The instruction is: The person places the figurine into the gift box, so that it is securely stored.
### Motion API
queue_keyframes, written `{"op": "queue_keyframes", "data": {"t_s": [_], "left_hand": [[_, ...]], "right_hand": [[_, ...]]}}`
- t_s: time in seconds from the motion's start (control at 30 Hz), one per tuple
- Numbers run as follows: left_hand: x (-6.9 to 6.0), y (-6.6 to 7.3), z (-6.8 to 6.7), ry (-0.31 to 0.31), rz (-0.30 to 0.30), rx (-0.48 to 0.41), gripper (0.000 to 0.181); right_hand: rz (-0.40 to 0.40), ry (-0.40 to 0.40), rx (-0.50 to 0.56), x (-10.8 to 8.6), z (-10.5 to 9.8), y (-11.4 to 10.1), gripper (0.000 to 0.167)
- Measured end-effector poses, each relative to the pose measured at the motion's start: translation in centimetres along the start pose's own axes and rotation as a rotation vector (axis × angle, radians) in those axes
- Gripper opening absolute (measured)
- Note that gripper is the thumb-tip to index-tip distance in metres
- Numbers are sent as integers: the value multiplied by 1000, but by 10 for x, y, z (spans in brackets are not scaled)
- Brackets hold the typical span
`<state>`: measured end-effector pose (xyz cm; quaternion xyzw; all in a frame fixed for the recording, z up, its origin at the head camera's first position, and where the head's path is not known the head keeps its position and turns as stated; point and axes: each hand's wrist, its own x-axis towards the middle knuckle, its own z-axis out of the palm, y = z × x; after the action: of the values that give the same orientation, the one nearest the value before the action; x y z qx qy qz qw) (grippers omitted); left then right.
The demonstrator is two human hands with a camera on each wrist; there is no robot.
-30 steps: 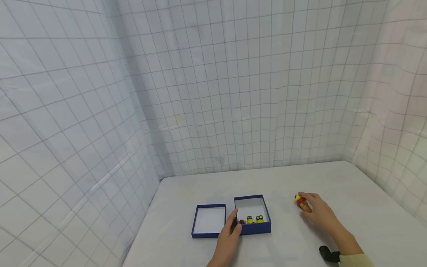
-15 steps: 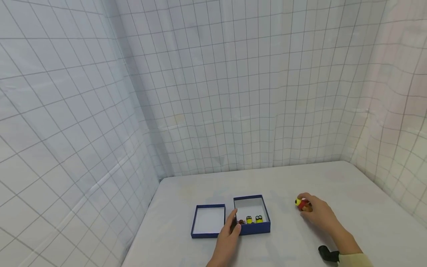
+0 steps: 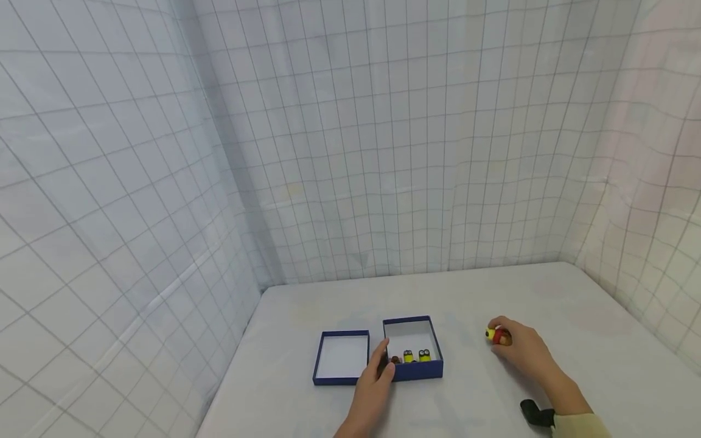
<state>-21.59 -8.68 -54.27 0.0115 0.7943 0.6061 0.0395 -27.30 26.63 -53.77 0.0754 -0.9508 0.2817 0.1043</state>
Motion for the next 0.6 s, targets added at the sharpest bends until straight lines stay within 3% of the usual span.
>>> {"op": "queue_keyframes", "data": {"t_s": [0.6], "left_hand": [[-2, 3, -1, 8, -15, 33, 51]], "right_hand": [[-30, -10, -1, -2, 2, -6, 61]]}}
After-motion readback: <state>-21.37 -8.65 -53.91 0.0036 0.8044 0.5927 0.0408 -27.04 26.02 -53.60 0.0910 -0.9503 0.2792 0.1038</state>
